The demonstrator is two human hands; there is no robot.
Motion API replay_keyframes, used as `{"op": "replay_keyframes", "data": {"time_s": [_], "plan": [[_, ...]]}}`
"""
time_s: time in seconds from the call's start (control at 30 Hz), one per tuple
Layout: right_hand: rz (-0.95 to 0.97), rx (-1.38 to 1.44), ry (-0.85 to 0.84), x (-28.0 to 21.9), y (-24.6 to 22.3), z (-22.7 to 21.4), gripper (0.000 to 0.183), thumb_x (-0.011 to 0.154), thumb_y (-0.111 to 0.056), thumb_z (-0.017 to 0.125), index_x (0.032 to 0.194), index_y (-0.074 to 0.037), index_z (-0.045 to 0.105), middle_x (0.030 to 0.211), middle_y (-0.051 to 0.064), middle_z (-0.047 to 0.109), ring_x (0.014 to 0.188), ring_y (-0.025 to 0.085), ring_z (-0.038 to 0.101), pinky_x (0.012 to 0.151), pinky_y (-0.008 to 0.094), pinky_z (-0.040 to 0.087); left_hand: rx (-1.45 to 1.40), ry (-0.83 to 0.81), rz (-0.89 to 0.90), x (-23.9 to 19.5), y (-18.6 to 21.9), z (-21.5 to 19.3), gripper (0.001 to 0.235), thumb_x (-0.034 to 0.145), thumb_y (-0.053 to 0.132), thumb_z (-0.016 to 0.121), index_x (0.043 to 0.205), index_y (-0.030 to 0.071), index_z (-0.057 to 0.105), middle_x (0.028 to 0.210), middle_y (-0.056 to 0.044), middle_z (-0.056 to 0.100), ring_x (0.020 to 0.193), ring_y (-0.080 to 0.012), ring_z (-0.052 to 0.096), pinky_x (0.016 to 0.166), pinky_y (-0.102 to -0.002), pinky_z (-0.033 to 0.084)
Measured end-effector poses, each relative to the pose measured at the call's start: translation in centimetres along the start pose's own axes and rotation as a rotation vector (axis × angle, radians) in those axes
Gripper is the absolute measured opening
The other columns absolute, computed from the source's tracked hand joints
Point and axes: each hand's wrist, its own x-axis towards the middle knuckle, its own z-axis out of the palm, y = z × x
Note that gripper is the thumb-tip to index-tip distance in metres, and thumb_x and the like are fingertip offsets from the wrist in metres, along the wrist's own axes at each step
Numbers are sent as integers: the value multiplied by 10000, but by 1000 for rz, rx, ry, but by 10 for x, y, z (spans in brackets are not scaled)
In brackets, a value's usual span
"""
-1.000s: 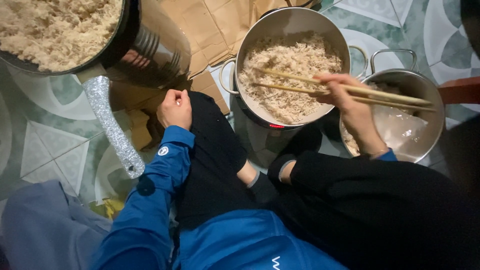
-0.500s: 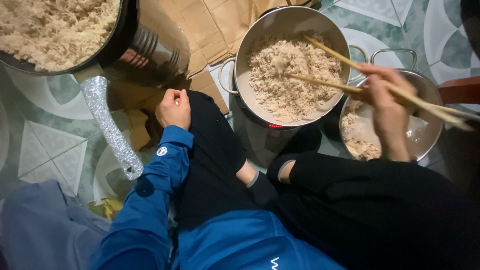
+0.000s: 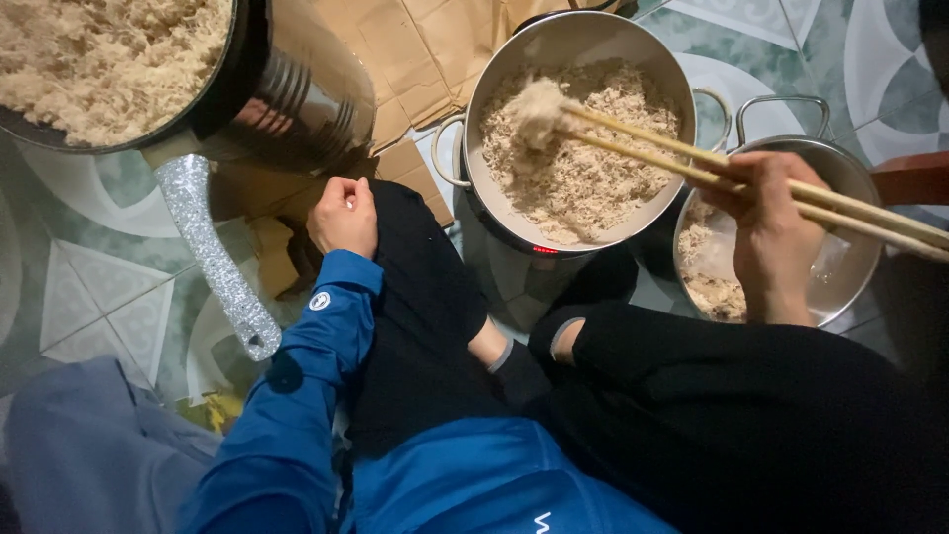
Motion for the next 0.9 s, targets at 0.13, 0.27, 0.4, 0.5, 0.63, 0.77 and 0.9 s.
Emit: {"op": "replay_keyframes", "data": {"time_s": [0.13, 0.27, 0.4, 0.5, 0.63, 0.77, 0.9], "plan": [[-90, -237, -273, -6, -12, -3, 188, 1175, -163, 564, 1167, -17, 684, 1148, 150, 715, 1069, 253, 759, 995, 325, 668, -6, -5, 1, 0, 1, -1, 222, 972, 335, 719, 803, 196, 682, 687, 6, 692, 639, -255, 674, 604, -449, 540], [-132, -260, -238, -14, -28, 1, 194, 1185, -141, 574, 1198, 24, 676, 1159, 186, 725, 1052, 266, 761, 920, 296, 658, 13, -19, -18, 0, -1, 0, 213, 971, 349, 716, 820, 202, 686, 715, -2, 710, 679, -280, 692, 645, -478, 541], [-203, -294, -411, -4, -12, 13, 151, 1137, 29, 558, 1217, 4, 684, 1232, 205, 741, 1092, 258, 765, 928, 259, 644, 0, 0, -2, 0, -1, 1, 210, 960, 335, 721, 803, 200, 689, 679, 9, 690, 638, -263, 677, 614, -465, 522], [-343, -246, -386, 9, 10, 20, 149, 1160, 19, 580, 1215, -43, 704, 1203, 154, 760, 866, 147, 691, 699, 175, 554, 0, -4, -13, 0, -3, 2, 209, 966, 337, 714, 808, 203, 687, 686, 14, 697, 648, -253, 680, 615, -459, 530], [-588, -409, -257, 16, 3, 25, 118, 1167, 106, 639, 1261, 121, 707, 1202, 267, 742, 974, 279, 712, 802, 294, 570, -49, -41, -43, 0, 0, 0, 223, 995, 323, 706, 821, 187, 678, 716, 13, 693, 663, -189, 674, 616, -396, 544], [-274, -425, -324, -4, -39, 19, 154, 1159, 49, 611, 1266, 5, 713, 1149, 180, 758, 812, 145, 671, 634, 160, 512, -51, -31, -25, 1, 1, 0, 229, 997, 331, 711, 819, 192, 671, 720, 15, 687, 661, -190, 667, 611, -399, 533], [-318, -513, -266, -19, -67, 4, 157, 1200, 105, 556, 1297, 133, 676, 1187, 283, 719, 1043, 322, 723, 916, 329, 601, -16, -13, -27, 2, 3, -1, 229, 985, 334, 716, 803, 202, 672, 714, 11, 707, 661, -230, 688, 624, -432, 549]]}}
